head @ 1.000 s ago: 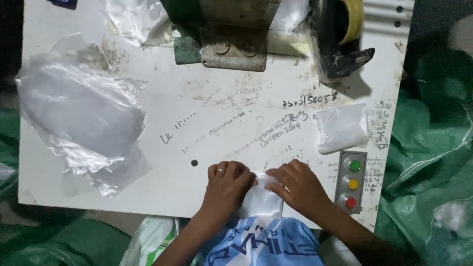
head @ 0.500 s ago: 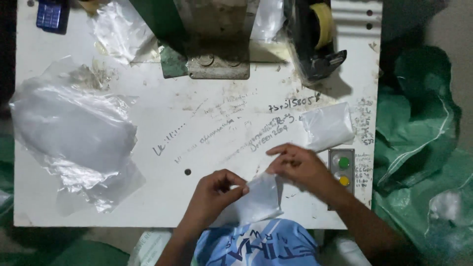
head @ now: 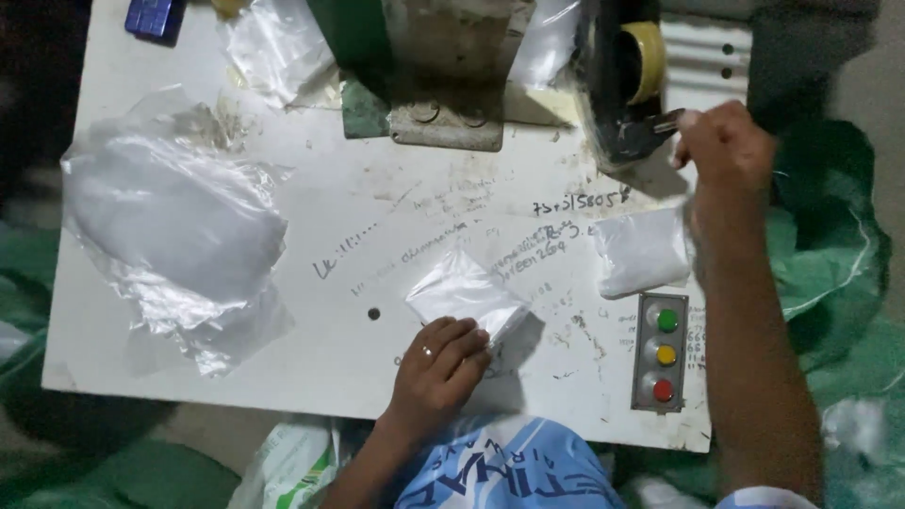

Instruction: The person is organizing small plastic bags by picking them up from a pile, folding them, and stacking them neatly on a work table near a machine.

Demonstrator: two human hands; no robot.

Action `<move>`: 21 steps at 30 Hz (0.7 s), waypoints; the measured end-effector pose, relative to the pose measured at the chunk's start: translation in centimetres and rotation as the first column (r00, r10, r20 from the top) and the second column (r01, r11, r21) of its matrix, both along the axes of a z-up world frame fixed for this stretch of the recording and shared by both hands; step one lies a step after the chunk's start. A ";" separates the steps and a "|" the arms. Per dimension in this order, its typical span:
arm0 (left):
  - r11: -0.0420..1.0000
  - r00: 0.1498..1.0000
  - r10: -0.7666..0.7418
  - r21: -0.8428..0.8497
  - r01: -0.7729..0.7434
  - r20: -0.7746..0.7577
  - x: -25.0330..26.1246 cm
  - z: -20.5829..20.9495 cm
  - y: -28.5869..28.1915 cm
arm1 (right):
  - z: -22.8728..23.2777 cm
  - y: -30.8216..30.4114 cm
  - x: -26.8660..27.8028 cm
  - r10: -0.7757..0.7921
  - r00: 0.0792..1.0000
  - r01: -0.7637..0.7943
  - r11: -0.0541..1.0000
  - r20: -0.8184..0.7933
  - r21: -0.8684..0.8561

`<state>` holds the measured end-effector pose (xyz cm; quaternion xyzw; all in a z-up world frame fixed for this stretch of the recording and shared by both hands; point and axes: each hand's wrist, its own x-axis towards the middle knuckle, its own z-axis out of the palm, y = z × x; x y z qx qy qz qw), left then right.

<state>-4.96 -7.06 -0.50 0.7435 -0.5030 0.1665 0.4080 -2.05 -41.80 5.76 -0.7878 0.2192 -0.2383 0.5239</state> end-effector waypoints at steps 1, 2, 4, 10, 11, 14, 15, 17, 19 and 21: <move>1.000 1.000 0.018 0.004 -0.018 -0.012 -0.2 -0.1 -0.1 | -0.9 0.0 -0.4 0.018 1.000 -0.018 1.000 -0.012 0.004; 1.000 1.000 0.006 -0.028 -0.006 -0.021 -0.1 -0.2 -0.2 | -1.8 0.0 -0.9 -0.018 0.988 0.015 1.000 -0.153 -0.024; 0.998 0.999 -0.018 -0.056 0.017 -0.028 -0.1 -0.4 -0.4 | -5.3 -2.2 -1.6 -0.067 0.955 0.054 0.997 -0.288 -0.054; 0.999 0.999 -0.041 0.021 0.042 -0.025 -0.4 -0.9 -1.0 | -3.9 0.6 -5.2 -0.182 0.968 0.027 0.762 -0.174 -0.647; 0.999 0.999 -0.039 0.008 0.039 0.001 -0.7 -1.2 -1.2 | -0.6 4.2 -5.8 -0.136 0.941 0.013 0.930 -0.311 -0.368; 0.997 0.996 -0.071 -0.006 0.071 0.051 0.1 -1.3 -2.2 | 1.4 10.3 -7.9 0.104 0.884 -0.060 0.992 -0.455 0.111; 0.997 0.996 -0.076 -0.001 0.076 0.051 -0.1 -1.2 -2.5 | 0.8 11.7 -8.9 0.282 0.836 -0.160 0.946 -0.472 0.282; 0.999 0.996 0.035 0.009 -0.035 0.081 -1.0 -3.1 -3.3 | 0.6 12.5 -7.8 0.409 0.725 -0.253 0.907 -0.555 0.338; 0.991 0.982 0.135 0.007 -0.137 0.131 -1.3 -3.2 -3.7 | 1.3 12.7 -7.3 0.513 0.607 -0.332 0.858 -0.607 0.393; 0.971 0.969 0.238 -0.002 -0.239 -0.063 -1.4 -1.5 -4.4 | 2.8 11.8 -7.2 0.554 0.627 -0.276 0.815 -0.548 0.509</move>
